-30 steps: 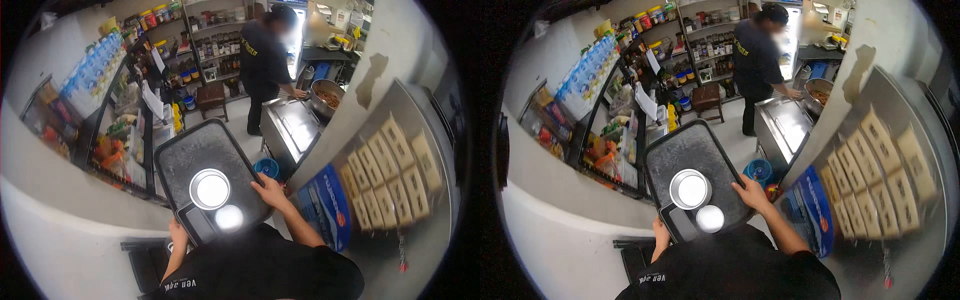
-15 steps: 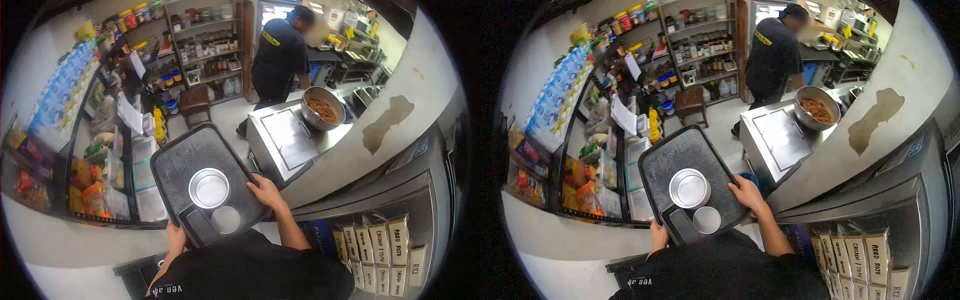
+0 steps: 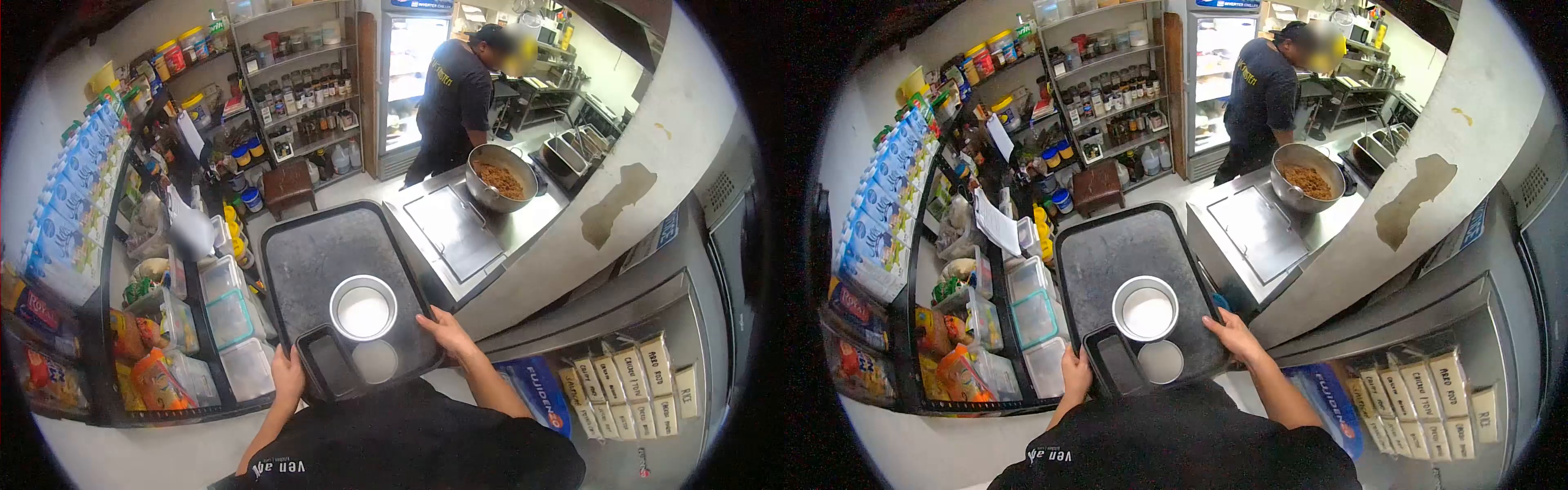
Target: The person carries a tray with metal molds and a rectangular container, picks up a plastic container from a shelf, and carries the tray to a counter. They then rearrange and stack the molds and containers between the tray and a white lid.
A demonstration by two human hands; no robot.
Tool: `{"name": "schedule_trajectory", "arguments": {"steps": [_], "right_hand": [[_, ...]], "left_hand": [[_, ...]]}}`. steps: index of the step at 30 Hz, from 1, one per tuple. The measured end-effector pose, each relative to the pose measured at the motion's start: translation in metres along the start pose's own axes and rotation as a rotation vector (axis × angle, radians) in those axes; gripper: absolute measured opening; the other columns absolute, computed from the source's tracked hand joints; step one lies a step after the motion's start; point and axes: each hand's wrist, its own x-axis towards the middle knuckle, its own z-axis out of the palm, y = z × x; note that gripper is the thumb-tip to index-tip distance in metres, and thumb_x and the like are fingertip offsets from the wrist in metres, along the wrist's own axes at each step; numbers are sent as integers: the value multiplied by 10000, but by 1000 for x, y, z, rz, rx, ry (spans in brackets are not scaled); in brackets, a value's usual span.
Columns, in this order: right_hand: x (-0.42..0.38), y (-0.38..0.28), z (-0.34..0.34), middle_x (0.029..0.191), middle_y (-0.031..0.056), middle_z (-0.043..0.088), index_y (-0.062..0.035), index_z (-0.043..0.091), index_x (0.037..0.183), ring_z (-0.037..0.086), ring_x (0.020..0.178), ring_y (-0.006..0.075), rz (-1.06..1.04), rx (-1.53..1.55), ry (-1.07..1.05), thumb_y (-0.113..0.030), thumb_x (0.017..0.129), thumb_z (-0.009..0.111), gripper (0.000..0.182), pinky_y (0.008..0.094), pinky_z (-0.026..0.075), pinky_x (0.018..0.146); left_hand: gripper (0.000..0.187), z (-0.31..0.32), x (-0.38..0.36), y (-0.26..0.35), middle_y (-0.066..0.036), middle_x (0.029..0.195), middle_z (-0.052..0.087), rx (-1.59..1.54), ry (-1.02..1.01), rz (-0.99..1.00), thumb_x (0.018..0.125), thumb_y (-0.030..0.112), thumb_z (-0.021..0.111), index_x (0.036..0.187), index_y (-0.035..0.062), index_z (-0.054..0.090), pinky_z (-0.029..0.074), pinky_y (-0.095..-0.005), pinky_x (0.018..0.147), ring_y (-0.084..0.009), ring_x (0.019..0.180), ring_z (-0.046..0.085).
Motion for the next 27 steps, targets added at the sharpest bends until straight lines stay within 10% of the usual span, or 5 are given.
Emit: {"name": "schedule_trajectory", "arguments": {"steps": [10, 12, 13, 15, 27], "right_hand": [[39, -46, 122, 1372, 255, 412, 96, 306, 1373, 412, 1277, 282, 111, -331, 22, -454, 867, 606, 805, 352, 336, 1048], [81, -20, 140, 1186, 202, 569, 98, 408, 1299, 559, 1072, 231, -11, -206, -62, -388, 891, 597, 662, 322, 445, 909], [87, -44, 149, 1129, 184, 600, 97, 436, 1273, 584, 1010, 212, -39, -218, -102, -366, 897, 595, 617, 310, 468, 863], [117, -44, 154, 1121, 191, 601, 91, 455, 1259, 586, 1005, 207, -105, -248, -180, -354, 898, 596, 590, 296, 468, 853], [135, -37, 134, 1065, 160, 634, 93, 510, 1191, 608, 928, 202, -127, -106, -60, -166, 914, 575, 385, 315, 475, 829]], "left_hand": [[307, -109, 66, -61, -260, 944, 622, 409, 24, -119, 919, 164, 474, 1117, -58, 553, 439, -379, 811, -328, 891, 606], [325, -124, 76, -45, -214, 987, 641, 141, 75, 31, 881, 130, 468, 1116, -76, 560, 441, -348, 838, -307, 919, 603], [327, -145, 106, -142, -166, 975, 657, 143, 186, -41, 868, 124, 482, 1105, -84, 567, 450, -327, 849, -259, 905, 611], [310, -142, 104, -27, -124, 994, 665, 33, 45, -96, 867, 117, 508, 1106, -65, 584, 475, -293, 819, -197, 886, 619], [279, -106, 151, -39, -238, 835, 669, 109, -2, -7, 806, 99, 514, 1012, -68, 599, 492, -375, 668, -289, 748, 667]]}}
